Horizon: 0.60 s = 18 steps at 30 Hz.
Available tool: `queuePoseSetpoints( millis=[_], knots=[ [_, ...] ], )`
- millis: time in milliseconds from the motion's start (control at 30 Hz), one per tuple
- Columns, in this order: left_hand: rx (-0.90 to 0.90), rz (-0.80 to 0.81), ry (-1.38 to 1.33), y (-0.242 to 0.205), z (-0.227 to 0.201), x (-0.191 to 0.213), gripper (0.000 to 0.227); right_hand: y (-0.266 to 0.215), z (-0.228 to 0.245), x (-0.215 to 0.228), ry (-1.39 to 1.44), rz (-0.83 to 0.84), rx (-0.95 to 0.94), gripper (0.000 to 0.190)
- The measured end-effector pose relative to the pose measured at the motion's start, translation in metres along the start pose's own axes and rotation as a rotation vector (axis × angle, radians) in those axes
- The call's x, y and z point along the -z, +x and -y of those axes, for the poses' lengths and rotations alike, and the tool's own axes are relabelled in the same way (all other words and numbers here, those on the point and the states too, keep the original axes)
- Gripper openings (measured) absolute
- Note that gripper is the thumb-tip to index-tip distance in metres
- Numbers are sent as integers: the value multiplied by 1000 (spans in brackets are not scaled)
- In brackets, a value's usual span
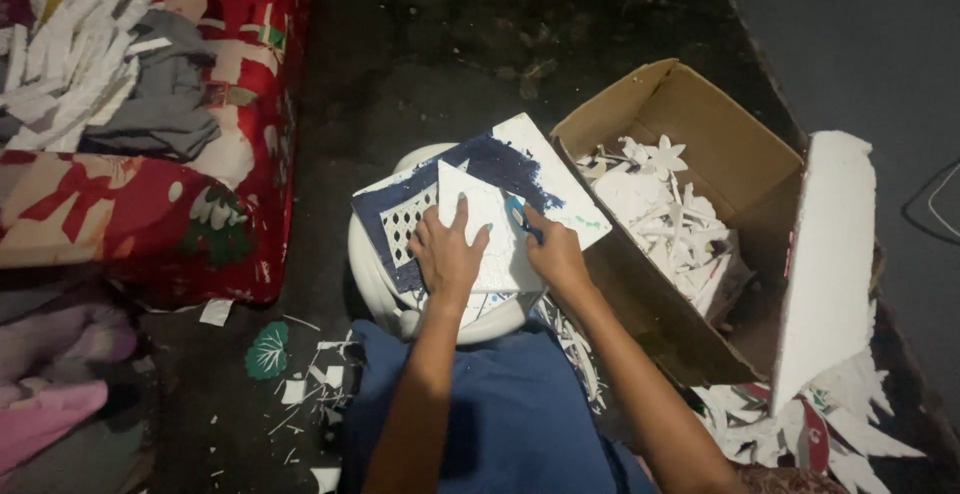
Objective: Cutting various shapes out of white foam boards using a blue utility knife.
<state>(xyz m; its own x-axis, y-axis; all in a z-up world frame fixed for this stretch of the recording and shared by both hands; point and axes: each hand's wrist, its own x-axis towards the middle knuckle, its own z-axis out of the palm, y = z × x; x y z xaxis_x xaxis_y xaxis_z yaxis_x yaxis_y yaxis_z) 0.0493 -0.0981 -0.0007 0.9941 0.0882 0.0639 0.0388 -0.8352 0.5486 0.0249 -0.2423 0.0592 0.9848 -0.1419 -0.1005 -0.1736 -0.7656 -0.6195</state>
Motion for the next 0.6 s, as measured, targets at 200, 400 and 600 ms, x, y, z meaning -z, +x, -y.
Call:
queuePoseSetpoints(
  millis=[200, 400, 600],
  knots=[
    [19, 6, 23, 1, -4, 2, 54, -20, 26, 22, -74, 17, -22, 38],
    [3, -16, -39, 3, 1, -5, 54, -3, 10, 12, -70, 0, 17, 35],
    [43, 39, -62, 1, -6, 10, 53, -15, 14, 25, -80, 23, -3, 33]
  ],
)
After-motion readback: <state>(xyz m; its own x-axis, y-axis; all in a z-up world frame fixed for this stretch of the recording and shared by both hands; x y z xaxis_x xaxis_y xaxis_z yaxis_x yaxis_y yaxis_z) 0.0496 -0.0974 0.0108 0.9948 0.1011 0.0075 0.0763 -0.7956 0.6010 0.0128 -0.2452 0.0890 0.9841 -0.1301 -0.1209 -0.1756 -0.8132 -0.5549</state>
